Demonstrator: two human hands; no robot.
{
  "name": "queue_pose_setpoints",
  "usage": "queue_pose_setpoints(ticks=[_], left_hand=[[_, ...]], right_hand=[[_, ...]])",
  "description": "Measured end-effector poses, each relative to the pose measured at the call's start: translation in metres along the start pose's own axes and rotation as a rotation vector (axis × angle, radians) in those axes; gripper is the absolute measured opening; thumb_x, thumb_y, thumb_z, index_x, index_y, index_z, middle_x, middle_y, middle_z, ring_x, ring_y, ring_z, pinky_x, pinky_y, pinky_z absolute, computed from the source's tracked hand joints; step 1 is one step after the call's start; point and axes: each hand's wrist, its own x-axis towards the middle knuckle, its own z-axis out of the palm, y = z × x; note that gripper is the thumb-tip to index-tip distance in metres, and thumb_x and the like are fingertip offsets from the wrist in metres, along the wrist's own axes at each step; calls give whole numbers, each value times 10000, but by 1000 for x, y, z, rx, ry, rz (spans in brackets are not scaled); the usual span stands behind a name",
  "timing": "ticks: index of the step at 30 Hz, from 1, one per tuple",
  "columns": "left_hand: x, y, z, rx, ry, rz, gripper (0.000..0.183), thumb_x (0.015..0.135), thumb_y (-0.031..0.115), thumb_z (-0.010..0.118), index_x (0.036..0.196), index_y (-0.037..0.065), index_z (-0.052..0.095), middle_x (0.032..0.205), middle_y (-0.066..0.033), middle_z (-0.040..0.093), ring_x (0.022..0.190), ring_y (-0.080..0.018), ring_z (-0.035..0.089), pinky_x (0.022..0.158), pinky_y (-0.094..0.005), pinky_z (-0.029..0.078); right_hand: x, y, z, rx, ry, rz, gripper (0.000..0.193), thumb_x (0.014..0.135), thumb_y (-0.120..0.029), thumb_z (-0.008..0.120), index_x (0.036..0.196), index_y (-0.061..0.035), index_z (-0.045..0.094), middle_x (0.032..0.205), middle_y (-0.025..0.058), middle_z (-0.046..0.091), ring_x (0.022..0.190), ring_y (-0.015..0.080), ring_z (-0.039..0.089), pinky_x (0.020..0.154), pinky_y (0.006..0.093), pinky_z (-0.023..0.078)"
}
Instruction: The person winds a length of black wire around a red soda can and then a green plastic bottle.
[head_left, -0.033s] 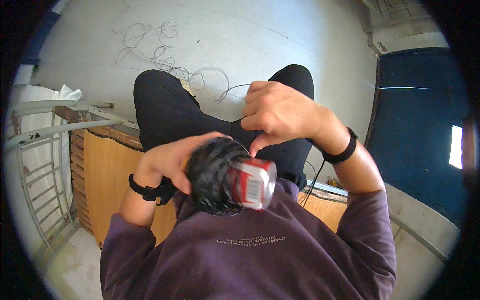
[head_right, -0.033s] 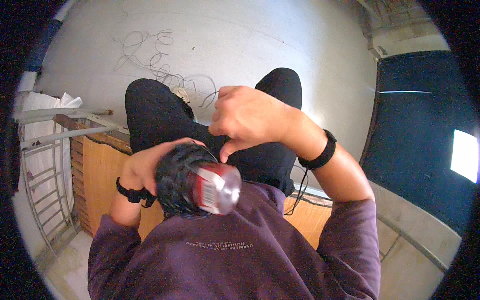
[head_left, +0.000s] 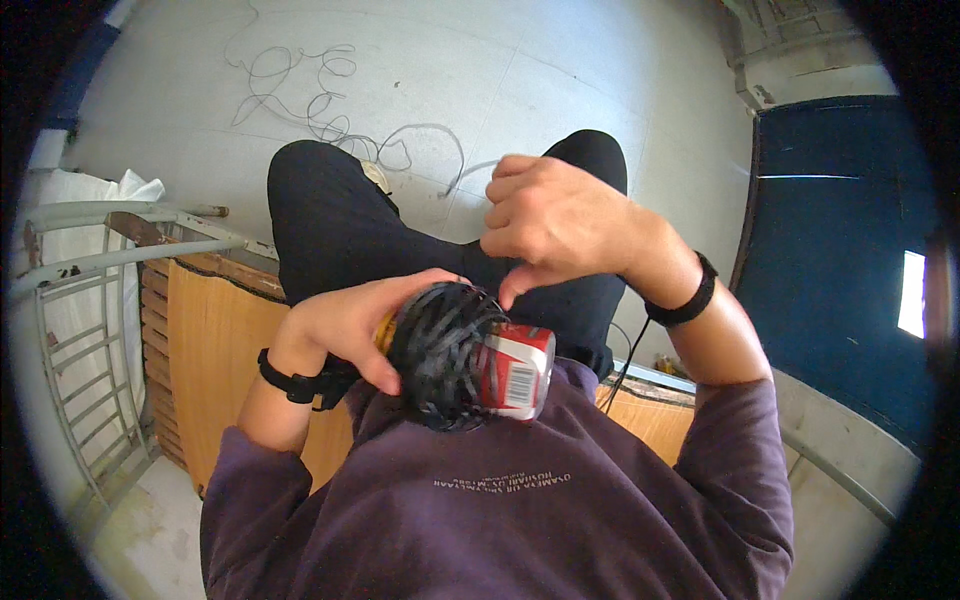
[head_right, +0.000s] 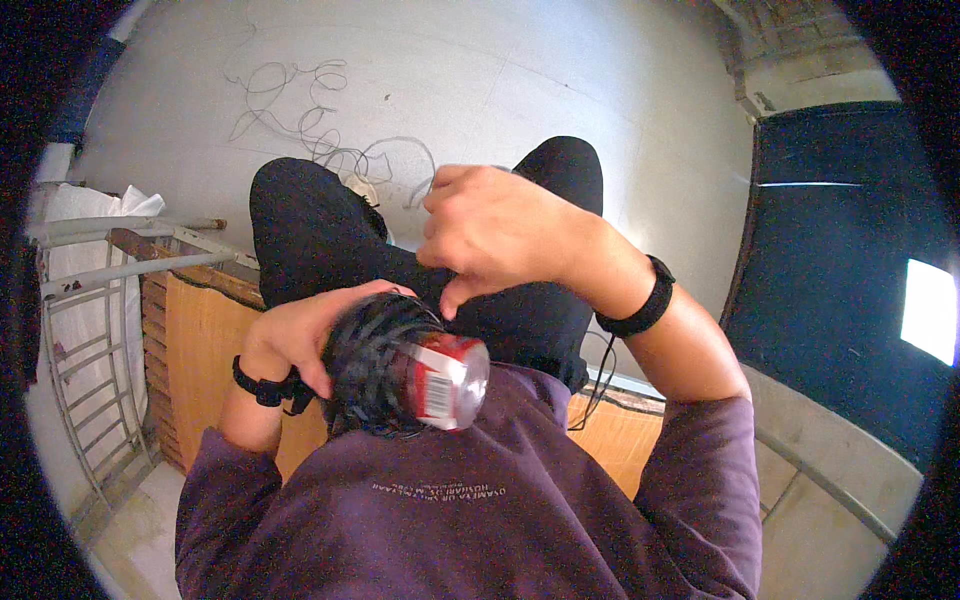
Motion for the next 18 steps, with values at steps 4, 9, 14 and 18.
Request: queue_pose_setpoints(ticks=[4,9,14,18], left_hand=[[10,18,7,465,321,-72,1187,599,408,999,1512,-54,398,1400,-196,608,1340,-273,574,1148,-391,422],[20,1,9,881,765,-173,1044,677,525,921,1442,-25,473,1342,-311,591,1229,-447,622,1066,-466,500],[24,-25,-9,798,1037,-20,1028,658,424,969,1433,-17,456,1340,-268,603,1189,-414,653,1024,-445,530],[18,-20,-9,483,1259,186,997,668,206,984,1447,-52,418,1264,-212,673,1174,-254,662,1010,-367,526]], right_hand=[[7,-9,-4,-152,-17,98,330,848,-348,765,727,-91,598,646,63,599,717,304,645,692,418,512],[17,-38,-6,-113,139,527,190,960,-200,702,1001,-56,585,653,121,652,596,362,665,515,453,492],[25,-62,9,227,270,678,175,958,-54,647,1092,-11,542,695,210,643,661,441,668,606,502,532],[29,-84,36,241,507,578,269,907,-6,713,1103,4,528,878,200,686,787,419,700,661,456,548]])
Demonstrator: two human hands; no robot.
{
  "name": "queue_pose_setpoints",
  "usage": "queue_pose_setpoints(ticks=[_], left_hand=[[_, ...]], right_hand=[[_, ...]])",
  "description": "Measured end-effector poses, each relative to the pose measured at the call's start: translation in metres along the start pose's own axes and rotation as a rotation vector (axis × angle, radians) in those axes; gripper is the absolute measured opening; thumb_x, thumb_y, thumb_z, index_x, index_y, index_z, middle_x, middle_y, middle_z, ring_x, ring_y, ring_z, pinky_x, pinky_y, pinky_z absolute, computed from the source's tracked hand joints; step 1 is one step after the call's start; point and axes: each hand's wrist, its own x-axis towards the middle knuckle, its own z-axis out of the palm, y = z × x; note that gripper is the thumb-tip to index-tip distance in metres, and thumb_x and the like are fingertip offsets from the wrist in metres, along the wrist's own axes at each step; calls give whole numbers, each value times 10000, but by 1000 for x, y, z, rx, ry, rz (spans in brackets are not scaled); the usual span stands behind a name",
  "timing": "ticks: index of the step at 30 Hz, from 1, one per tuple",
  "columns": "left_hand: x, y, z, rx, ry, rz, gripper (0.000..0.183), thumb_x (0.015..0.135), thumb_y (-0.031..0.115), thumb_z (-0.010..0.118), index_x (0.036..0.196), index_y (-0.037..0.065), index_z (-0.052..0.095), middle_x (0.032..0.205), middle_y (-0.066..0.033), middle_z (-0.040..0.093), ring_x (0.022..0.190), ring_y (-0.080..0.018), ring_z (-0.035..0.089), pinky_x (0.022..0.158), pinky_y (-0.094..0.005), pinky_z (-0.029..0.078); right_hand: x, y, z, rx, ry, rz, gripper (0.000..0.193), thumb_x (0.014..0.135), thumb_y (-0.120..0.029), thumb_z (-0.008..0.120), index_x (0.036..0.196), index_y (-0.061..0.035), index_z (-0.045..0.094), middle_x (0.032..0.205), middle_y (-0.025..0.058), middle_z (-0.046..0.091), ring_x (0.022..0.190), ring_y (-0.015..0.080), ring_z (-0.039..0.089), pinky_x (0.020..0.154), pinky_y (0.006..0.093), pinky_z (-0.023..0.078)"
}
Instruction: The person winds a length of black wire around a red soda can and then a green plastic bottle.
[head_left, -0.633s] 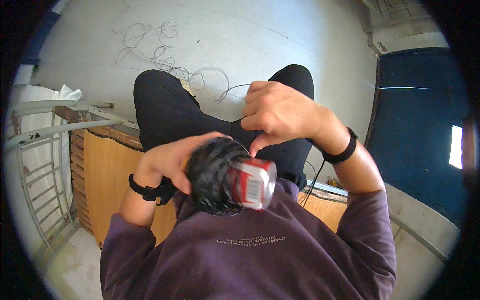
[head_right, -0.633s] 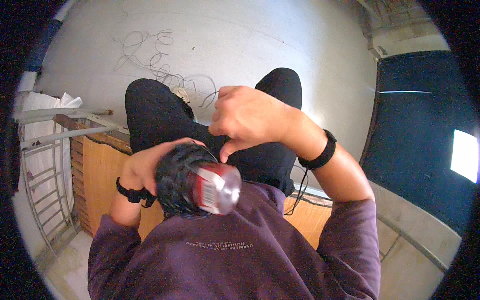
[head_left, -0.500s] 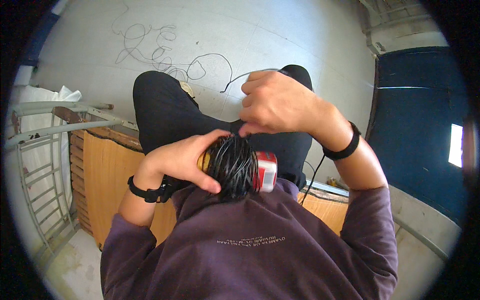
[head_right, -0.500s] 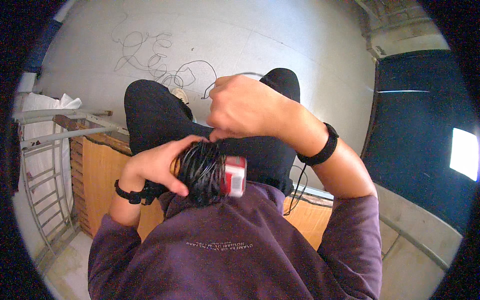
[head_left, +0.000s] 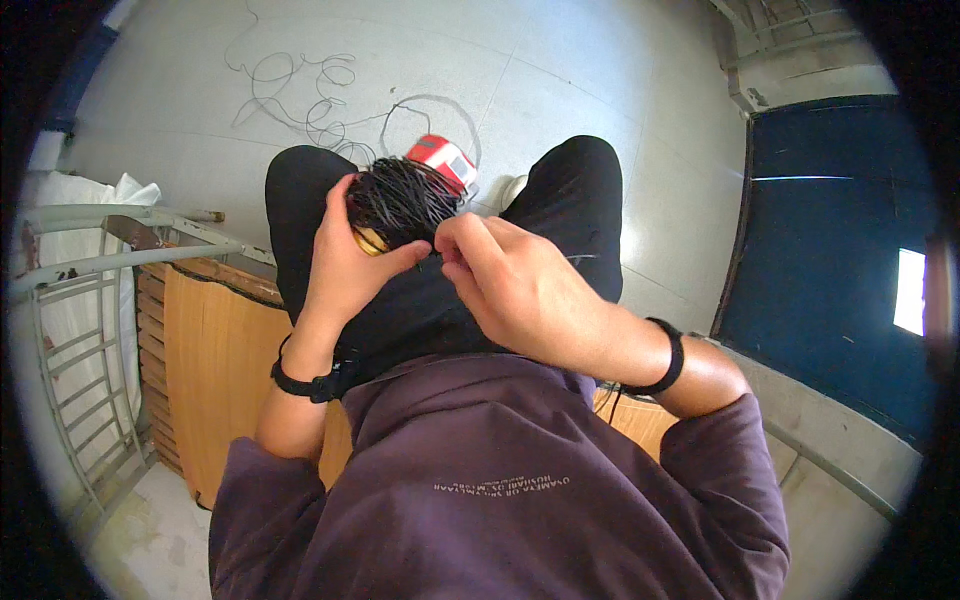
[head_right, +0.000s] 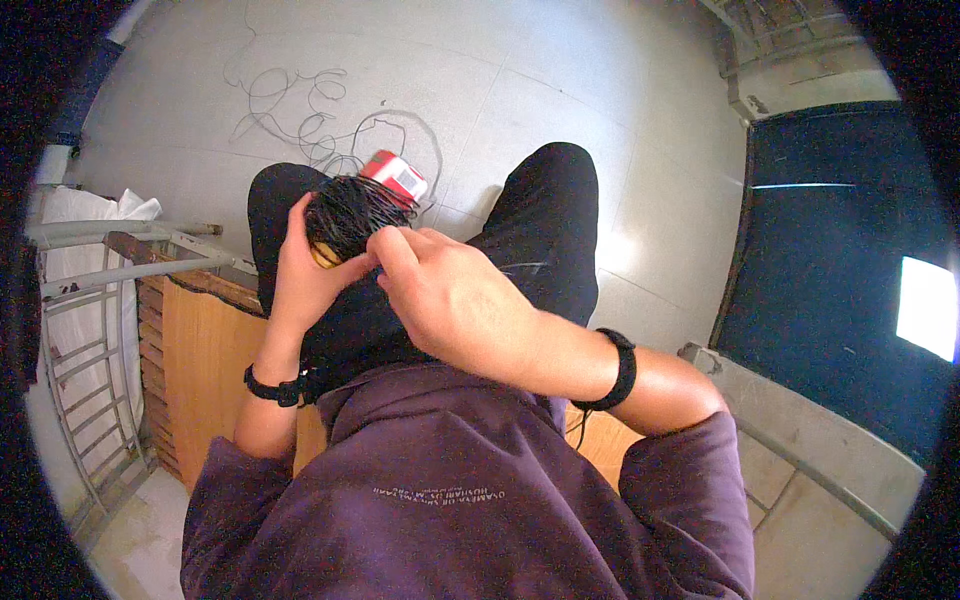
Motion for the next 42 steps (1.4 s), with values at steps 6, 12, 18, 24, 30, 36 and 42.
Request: queue_pose_setpoints(ticks=[6,12,18,24,30,36,42], left_hand=[[0,6,-6,-395,65,64,922,723,151,940,1449,-44,406,1287,-129,628,1172,-187,617,1031,-336,498],[-7,6,-27,-782,6,57,787,777,292,923,1382,44,485,1084,-49,656,834,-116,644,602,-250,527],[-16,18,-26,-968,-112,4,739,817,416,885,1326,12,533,972,-73,679,674,-128,638,458,-229,444],[-24,-2,-20,-1175,-212,-47,886,806,573,857,1386,-8,523,1034,-141,729,696,-190,705,490,-269,532],[-25,-16,-20,-1062,-138,-20,1021,786,800,713,1479,86,484,1179,-103,693,758,-208,660,573,-330,513],[-30,-24,-23,-1112,-188,10,993,813,788,698,1516,129,455,1333,-87,638,920,-218,667,641,-340,524],[-30,1,-10,-1160,-21,109,815,903,551,771,1412,-20,490,1137,-164,708,785,-232,714,574,-320,568]], right_hand=[[-8,-5,2,261,-138,223,315,875,14,726,1126,9,536,922,147,710,844,358,715,755,392,566],[-2,8,6,196,-112,-72,239,929,-131,666,1100,-23,539,835,203,682,787,451,676,705,532,548],[-2,11,0,331,-208,36,218,964,-106,645,1137,19,601,969,211,670,861,400,676,761,442,542],[0,5,-8,256,-216,34,292,969,-210,678,1120,23,586,915,214,664,862,416,671,771,476,537],[-1,5,-15,205,-154,-20,340,970,-287,682,1130,1,599,908,192,654,873,403,651,774,479,523],[-6,9,-15,188,-39,-126,342,986,-264,642,1198,4,646,876,140,577,817,355,570,750,452,499],[-8,5,-18,345,-16,-78,332,986,-218,595,1207,22,650,902,154,557,825,330,569,764,446,480]])
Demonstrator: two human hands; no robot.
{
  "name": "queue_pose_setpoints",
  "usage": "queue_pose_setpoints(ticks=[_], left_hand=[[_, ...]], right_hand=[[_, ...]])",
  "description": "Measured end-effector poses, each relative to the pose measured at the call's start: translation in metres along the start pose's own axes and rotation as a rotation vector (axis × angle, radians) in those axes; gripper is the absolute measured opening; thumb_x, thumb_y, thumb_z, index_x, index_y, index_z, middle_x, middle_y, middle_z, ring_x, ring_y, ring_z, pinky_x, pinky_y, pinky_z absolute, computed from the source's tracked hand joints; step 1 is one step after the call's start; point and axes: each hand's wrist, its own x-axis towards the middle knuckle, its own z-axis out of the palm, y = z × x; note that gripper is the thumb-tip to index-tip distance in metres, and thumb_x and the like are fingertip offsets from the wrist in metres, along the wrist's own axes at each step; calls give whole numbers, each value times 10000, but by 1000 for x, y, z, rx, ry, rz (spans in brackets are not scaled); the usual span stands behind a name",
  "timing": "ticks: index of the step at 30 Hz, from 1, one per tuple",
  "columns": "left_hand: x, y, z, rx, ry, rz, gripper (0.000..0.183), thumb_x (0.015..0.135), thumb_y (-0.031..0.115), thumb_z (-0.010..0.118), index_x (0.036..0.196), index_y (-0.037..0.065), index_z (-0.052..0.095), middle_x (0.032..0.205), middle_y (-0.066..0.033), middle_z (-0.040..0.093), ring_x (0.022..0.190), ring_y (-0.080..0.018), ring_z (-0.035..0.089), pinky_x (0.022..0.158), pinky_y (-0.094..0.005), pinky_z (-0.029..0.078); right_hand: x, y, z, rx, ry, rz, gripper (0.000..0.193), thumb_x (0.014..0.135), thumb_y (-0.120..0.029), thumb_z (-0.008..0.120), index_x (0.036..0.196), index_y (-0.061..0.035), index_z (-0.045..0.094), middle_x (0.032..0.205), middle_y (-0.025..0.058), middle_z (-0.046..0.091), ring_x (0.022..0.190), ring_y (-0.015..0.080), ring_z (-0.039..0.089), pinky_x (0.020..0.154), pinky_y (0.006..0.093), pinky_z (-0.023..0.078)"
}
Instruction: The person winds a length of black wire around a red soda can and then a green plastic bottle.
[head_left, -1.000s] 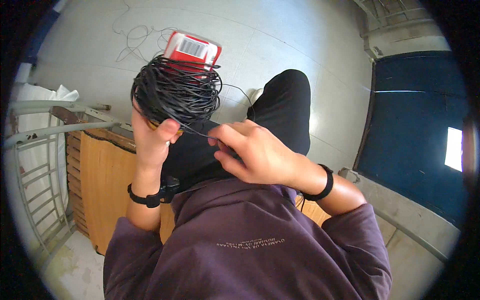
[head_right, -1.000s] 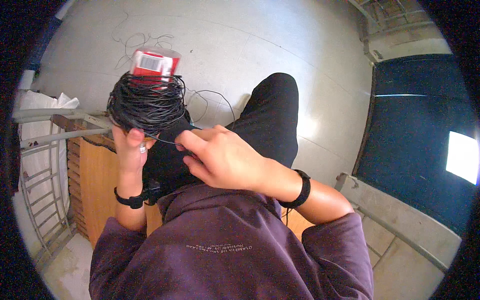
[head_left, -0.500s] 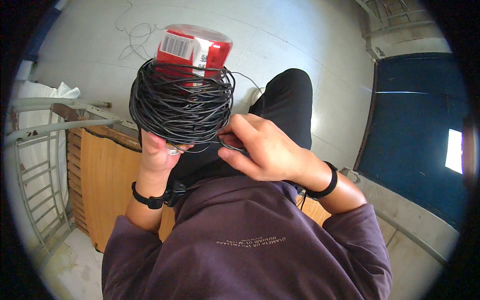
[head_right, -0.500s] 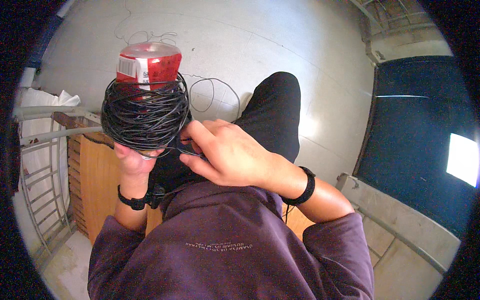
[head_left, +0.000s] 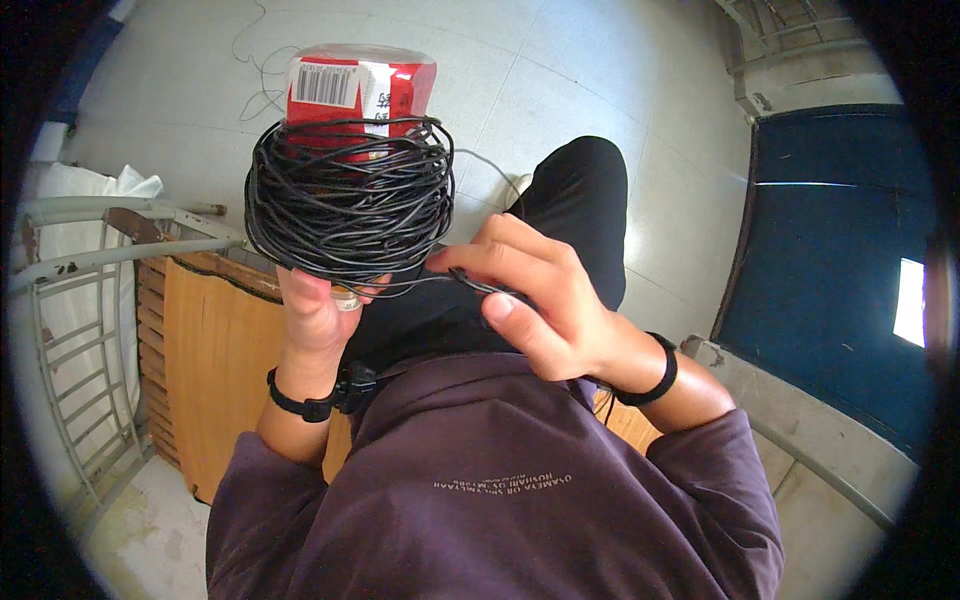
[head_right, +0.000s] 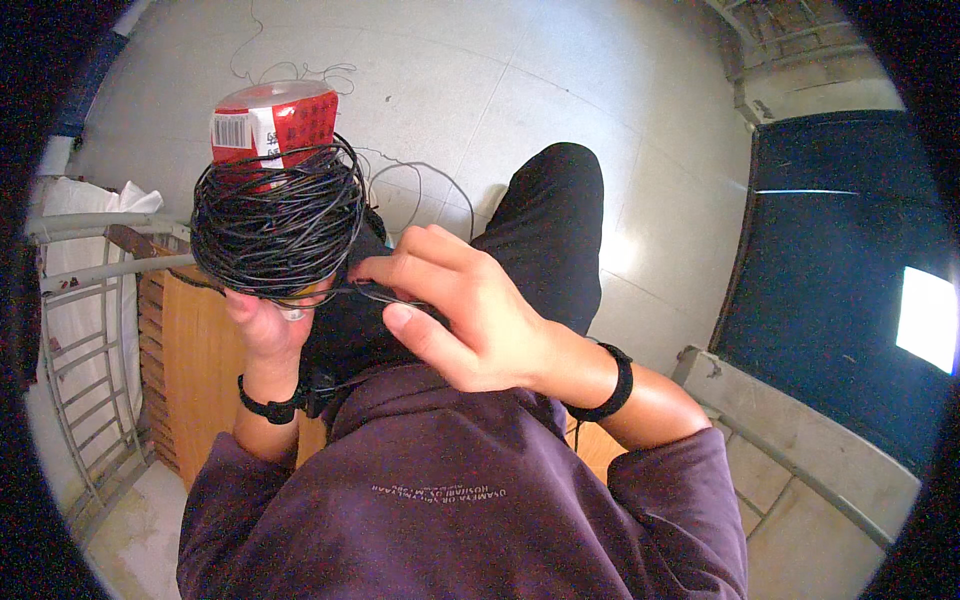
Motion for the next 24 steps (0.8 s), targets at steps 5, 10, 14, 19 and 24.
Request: queue_pose_setpoints(ticks=[5,10,14,19,24], left_hand=[[1,1,-3,-19,-32,-63,710,942,552,722,1350,-3,550,1048,-150,727,772,-242,723,585,-317,583],[-2,1,-11,8,12,-148,870,850,702,718,1401,56,529,1110,-117,693,767,-210,661,575,-312,528],[-3,-2,-8,-36,14,-214,1033,742,821,730,1451,109,493,1190,-95,655,776,-193,609,588,-312,504],[-1,0,3,-6,70,-212,1078,717,846,727,1456,103,477,1221,-119,653,735,-189,615,548,-305,511],[3,5,-1,-162,-93,-365,816,873,698,696,1339,36,590,1008,-129,733,629,-216,639,577,-356,533]], right_hand=[[0,1,-10,273,-48,95,370,1060,-247,464,1208,42,641,986,145,608,950,301,582,876,424,450],[-6,6,-4,347,120,134,238,1081,-148,487,1125,15,655,1020,119,662,910,253,609,860,367,474],[-8,6,2,361,197,208,148,1057,-84,543,1068,6,660,950,100,657,855,246,613,818,348,479],[-4,11,-9,54,279,65,35,956,-23,676,989,-24,686,852,80,627,808,228,589,745,340,451],[-2,14,-26,-84,323,-20,216,796,-66,835,967,-83,706,843,46,610,757,205,541,717,345,415]])
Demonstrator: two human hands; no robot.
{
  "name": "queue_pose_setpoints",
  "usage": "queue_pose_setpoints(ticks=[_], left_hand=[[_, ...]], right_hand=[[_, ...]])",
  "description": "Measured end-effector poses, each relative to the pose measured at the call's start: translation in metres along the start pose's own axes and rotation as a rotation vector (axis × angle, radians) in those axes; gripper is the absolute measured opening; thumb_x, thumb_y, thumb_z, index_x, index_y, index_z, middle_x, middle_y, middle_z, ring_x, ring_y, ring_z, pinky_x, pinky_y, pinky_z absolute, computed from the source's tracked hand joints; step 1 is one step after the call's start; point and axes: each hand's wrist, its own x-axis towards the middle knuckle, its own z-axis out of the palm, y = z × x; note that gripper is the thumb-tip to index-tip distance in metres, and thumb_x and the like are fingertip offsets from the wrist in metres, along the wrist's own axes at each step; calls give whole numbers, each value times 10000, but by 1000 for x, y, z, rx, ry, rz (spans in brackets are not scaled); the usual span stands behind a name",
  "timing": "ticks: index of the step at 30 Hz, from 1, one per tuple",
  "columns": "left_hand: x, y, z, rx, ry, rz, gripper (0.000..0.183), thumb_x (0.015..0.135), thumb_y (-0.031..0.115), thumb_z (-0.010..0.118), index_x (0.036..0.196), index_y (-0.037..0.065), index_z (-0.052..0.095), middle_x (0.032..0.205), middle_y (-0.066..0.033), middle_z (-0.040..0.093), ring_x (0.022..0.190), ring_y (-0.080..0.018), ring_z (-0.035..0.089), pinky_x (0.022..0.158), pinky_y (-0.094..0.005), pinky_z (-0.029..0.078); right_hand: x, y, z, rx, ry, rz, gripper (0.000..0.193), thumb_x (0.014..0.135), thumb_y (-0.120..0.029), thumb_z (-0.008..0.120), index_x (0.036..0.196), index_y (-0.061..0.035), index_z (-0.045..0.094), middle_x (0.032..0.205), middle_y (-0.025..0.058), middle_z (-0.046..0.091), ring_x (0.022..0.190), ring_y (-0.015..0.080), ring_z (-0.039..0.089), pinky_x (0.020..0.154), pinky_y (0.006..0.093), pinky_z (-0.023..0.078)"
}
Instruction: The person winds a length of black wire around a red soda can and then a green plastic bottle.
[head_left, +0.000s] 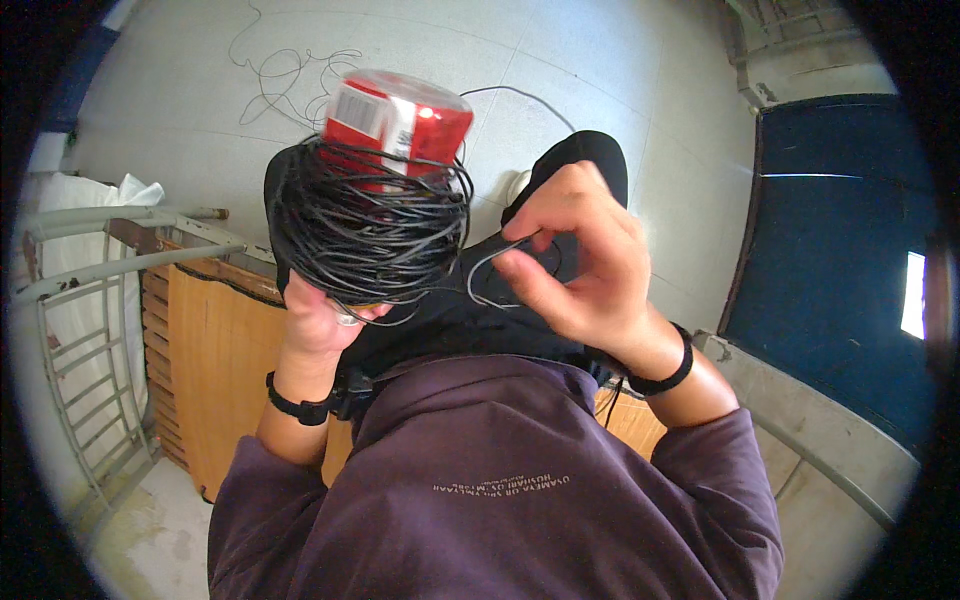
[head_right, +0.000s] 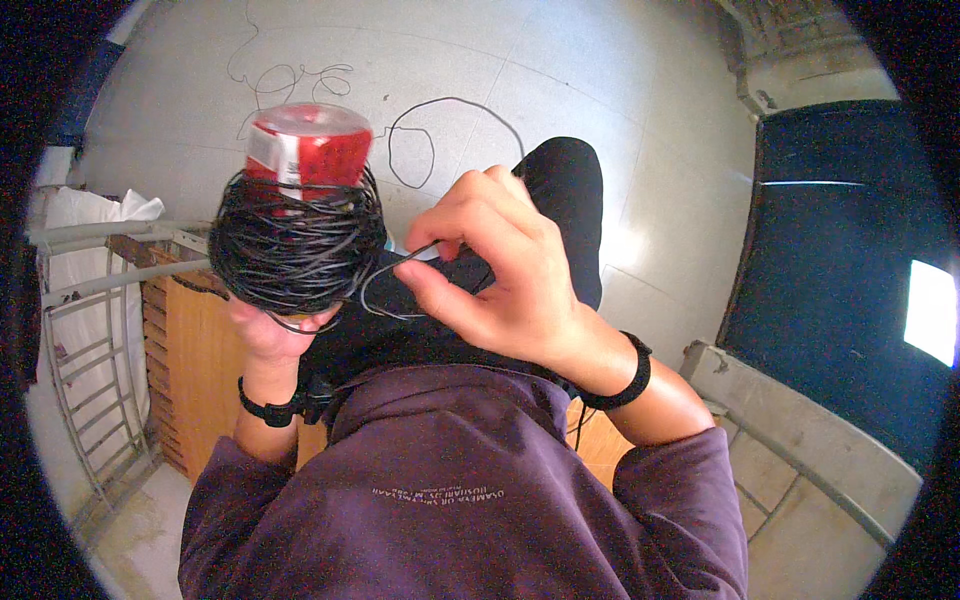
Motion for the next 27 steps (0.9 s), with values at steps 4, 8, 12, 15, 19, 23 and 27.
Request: queue_pose_setpoints(ticks=[4,8,12,15,19,23,27], left_hand=[[-2,-5,0,34,83,-92,768,883,563,787,1364,7,562,1022,-130,734,660,-196,680,491,-276,513],[0,2,5,228,-72,-229,888,801,614,845,1351,-17,548,976,-121,726,622,-162,671,437,-227,477],[8,-5,25,234,104,-195,880,794,667,819,1295,-13,572,909,-98,718,595,-147,662,433,-222,476],[12,-6,25,265,178,-156,840,814,689,784,1246,-7,598,908,-102,720,598,-157,668,443,-228,492],[18,-10,28,154,323,-89,733,909,675,678,1212,9,633,916,-94,720,602,-171,646,462,-248,478],[22,-3,8,-22,196,-76,698,1002,691,491,1233,50,638,939,-84,712,627,-202,612,489,-278,440],[15,-2,13,-26,312,-70,745,1012,721,393,1262,58,625,959,-91,713,636,-216,607,508,-290,440]], right_hand=[[9,2,-13,-249,0,-193,345,686,-257,895,955,-135,716,817,17,519,756,217,481,716,368,343],[26,-16,-28,-462,-84,-228,464,663,-411,839,1039,-156,749,850,27,464,762,232,443,724,390,312],[25,-17,-27,-591,-135,-379,540,636,-193,730,1172,-152,786,825,11,461,728,208,429,690,364,329],[18,-8,-18,-563,-141,-468,509,654,-209,716,1156,-170,790,824,-5,456,725,195,432,685,357,334],[9,-14,-11,-362,-324,-414,347,691,-275,739,1030,-203,766,837,-15,439,751,191,446,693,371,332],[2,-9,-4,-237,-422,-390,281,742,-308,745,995,-186,758,852,-12,464,770,205,459,709,380,331],[6,-3,-15,-162,-409,-286,286,873,-433,729,931,-153,740,820,5,465,749,221,456,719,382,331]])
